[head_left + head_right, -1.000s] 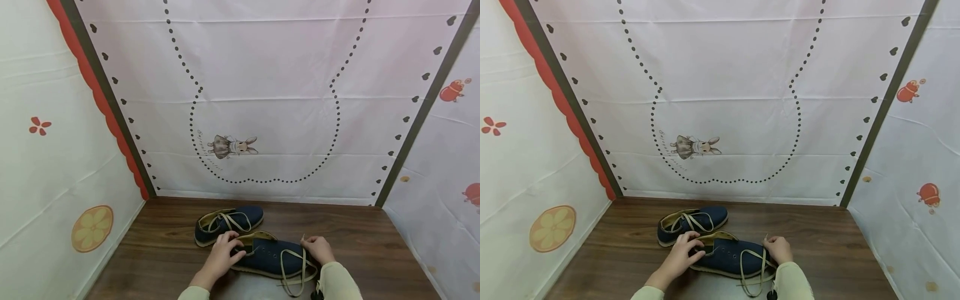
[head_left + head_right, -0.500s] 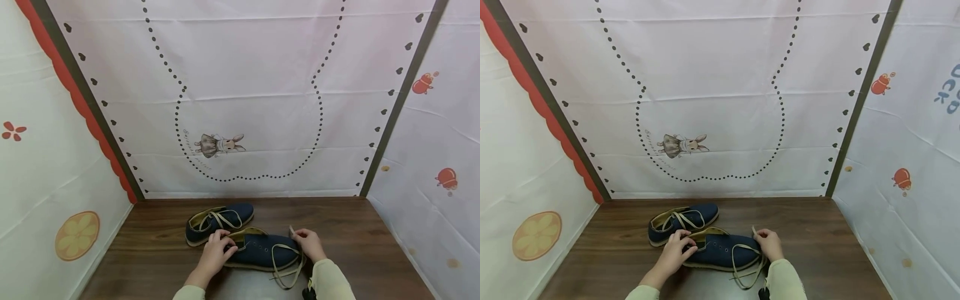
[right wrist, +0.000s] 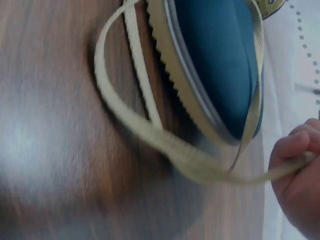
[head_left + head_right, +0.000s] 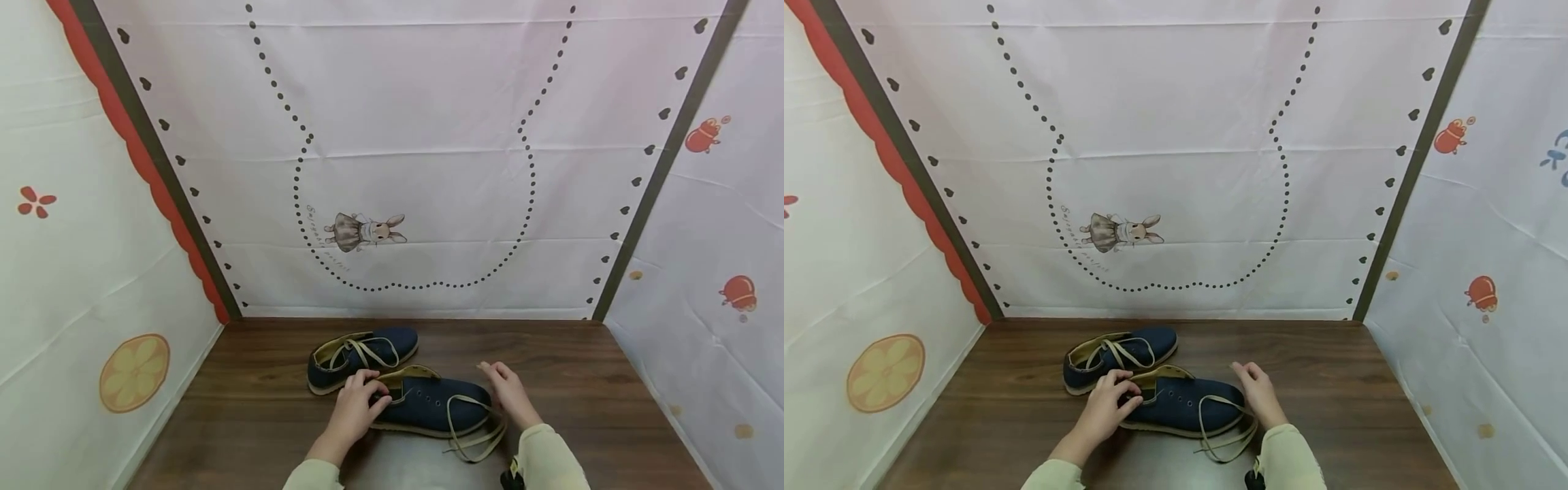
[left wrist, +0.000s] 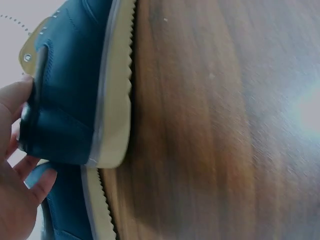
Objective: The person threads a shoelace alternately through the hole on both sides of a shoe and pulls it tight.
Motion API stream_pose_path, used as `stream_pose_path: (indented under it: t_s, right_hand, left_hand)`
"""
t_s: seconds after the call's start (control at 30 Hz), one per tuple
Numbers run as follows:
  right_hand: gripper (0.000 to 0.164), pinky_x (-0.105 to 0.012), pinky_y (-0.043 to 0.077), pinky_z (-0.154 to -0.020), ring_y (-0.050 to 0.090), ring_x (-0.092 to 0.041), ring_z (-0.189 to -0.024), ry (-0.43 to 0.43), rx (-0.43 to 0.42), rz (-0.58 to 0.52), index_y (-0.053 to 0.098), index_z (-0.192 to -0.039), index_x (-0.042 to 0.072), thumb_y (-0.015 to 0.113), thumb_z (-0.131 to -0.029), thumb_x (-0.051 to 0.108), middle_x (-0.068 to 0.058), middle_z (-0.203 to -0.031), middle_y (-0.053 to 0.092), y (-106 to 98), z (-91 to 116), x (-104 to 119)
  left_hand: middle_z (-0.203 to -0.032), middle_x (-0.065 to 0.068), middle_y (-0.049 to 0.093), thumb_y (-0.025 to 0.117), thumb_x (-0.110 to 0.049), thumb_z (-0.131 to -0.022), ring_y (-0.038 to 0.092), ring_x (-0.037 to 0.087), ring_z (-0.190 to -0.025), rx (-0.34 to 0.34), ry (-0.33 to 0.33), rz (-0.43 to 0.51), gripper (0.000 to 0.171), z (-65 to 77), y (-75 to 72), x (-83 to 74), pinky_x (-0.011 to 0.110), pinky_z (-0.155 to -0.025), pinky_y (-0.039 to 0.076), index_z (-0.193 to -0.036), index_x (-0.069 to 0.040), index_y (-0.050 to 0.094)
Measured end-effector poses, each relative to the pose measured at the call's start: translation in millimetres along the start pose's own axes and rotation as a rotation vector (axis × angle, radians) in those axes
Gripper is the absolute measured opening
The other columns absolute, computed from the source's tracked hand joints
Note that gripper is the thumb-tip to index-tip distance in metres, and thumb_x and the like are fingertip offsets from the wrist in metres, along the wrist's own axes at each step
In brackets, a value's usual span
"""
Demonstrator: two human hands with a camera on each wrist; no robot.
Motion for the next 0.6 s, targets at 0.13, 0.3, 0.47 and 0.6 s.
stream_pose_path:
  t_s: [0.13, 0.3, 0.47, 0.6]
  right_hand:
    - [0.036, -0.025, 0.027, -0.040, 0.025, -0.011, -0.040, 0.009, 0.032, 0.050, 0.057, -0.088, -0.002, 0.052, -0.095, 0.032, 0.002, -0.050, 0.031, 5, 0, -1]
    - [0.024, -0.027, 0.040, -0.046, 0.043, -0.012, -0.045, -0.033, 0.168, -0.038, 0.055, -0.101, -0.008, 0.047, -0.098, 0.015, 0.000, -0.057, 0.045, 20, 1, 6]
    - [0.026, -0.026, 0.044, -0.056, 0.057, -0.014, -0.063, -0.075, 0.271, -0.028, 0.047, -0.115, -0.012, 0.037, -0.100, 0.006, -0.005, -0.075, 0.056, 32, 3, 13]
    - [0.026, -0.023, 0.035, -0.052, 0.041, -0.011, -0.055, -0.023, 0.201, -0.014, 0.052, -0.113, -0.009, 0.037, -0.099, 0.007, -0.003, -0.073, 0.050, 32, 3, 11]
  left_hand:
    - [-0.119, 0.006, 0.048, 0.068, -0.023, -0.085, 0.038, 0.033, -0.113, 0.009, -0.015, -0.001, 0.007, -2.1, 0.3, -3.8, 0.055, -0.087, 0.032, -0.090, -0.019, 0.065]
    - [-0.118, 0.007, 0.046, 0.068, -0.017, -0.084, 0.035, 0.034, -0.113, -0.008, -0.017, 0.008, 0.008, -3.3, -0.9, -10.4, 0.053, -0.087, 0.028, -0.091, -0.019, 0.065]
    - [-0.112, 0.004, 0.049, 0.068, -0.014, -0.083, 0.038, 0.029, -0.107, -0.078, 0.035, -0.023, 0.009, -6.7, -4.8, -22.7, 0.049, -0.086, 0.030, -0.090, -0.020, 0.066]
    - [-0.105, 0.000, 0.053, 0.066, -0.014, -0.085, 0.044, 0.023, -0.100, -0.109, 0.102, -0.068, 0.009, -12.9, -4.9, -37.7, 0.044, -0.084, 0.036, -0.092, -0.020, 0.067]
Point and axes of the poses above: each hand's wrist, its own z-axis away from the middle knuckle, its own y-axis out of the palm, x = y × z, the point moved 9 cm from there along -z, towards the middle knuckle
